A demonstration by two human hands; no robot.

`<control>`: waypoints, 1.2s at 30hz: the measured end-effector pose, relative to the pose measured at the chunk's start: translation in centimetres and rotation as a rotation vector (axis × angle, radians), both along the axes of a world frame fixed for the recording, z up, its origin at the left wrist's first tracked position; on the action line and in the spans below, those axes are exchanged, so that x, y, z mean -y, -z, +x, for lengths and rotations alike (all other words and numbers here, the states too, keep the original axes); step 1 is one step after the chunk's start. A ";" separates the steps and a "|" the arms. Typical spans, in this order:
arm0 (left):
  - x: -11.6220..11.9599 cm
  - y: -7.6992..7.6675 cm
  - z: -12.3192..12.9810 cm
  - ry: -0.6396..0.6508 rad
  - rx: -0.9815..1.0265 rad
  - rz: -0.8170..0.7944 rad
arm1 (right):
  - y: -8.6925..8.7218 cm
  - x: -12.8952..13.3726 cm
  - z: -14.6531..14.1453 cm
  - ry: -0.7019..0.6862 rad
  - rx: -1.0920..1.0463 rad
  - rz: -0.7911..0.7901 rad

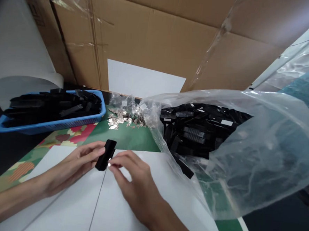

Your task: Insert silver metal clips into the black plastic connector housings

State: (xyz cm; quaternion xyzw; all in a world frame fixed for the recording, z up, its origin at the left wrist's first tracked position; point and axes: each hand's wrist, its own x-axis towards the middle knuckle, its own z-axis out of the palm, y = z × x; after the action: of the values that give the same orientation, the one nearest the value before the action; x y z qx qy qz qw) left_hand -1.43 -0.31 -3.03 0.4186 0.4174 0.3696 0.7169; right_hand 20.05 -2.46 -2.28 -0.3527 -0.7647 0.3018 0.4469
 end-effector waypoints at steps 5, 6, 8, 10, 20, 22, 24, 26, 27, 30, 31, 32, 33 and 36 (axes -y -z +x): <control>0.2 0.3 0.0 0.108 0.015 -0.048 | -0.5 -1.2 1.4 0.119 0.008 0.135; 0.2 0.4 0.0 0.117 0.015 -0.062 | -0.4 -1.3 1.6 0.117 0.018 0.163; 0.2 0.6 0.0 0.138 0.009 -0.074 | -0.2 -1.3 1.8 0.102 0.040 0.216; 0.1 0.5 0.0 0.162 -0.005 -0.062 | -0.1 -1.2 2.0 0.072 0.055 0.239; -0.2 -0.3 0.2 0.191 -0.103 -0.042 | -1.7 -0.5 2.8 0.189 0.180 -0.063; -0.2 -0.4 0.4 0.208 -0.134 -0.033 | -1.9 -0.4 2.6 0.187 0.163 -0.159; -0.2 -0.3 0.5 0.228 -0.163 -0.022 | -1.9 -0.4 2.4 0.195 0.165 -0.218; -0.2 -0.4 0.7 0.238 -0.181 -0.033 | -1.9 -0.4 2.2 0.207 0.179 -0.237; -0.2 -0.4 0.7 0.241 -0.187 -0.039 | -1.8 -0.4 2.1 0.211 0.187 -0.231; -0.2 -0.7 0.7 0.253 -0.194 -0.039 | -1.7 -0.3 1.8 0.213 0.222 -0.166; -0.3 -0.7 0.7 0.257 -0.192 -0.030 | -1.6 -0.2 1.8 0.215 0.236 -0.133; -0.3 -0.8 0.7 0.262 -0.189 -0.026 | -1.6 -0.1 1.7 0.220 0.251 -0.100; -0.3 -0.9 0.6 0.267 -0.188 -0.026 | -1.6 0.0 1.6 0.227 0.267 -0.070; -0.3 -1.0 0.7 0.263 -0.191 -0.038 | -1.5 0.3 1.4 0.221 0.323 -0.010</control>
State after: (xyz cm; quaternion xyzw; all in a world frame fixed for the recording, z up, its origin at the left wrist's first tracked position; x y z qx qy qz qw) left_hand -0.71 -0.03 -2.07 0.4892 0.4320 0.2230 0.7241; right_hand 21.43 -2.78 -0.80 -0.4805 -0.7816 0.1940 0.3473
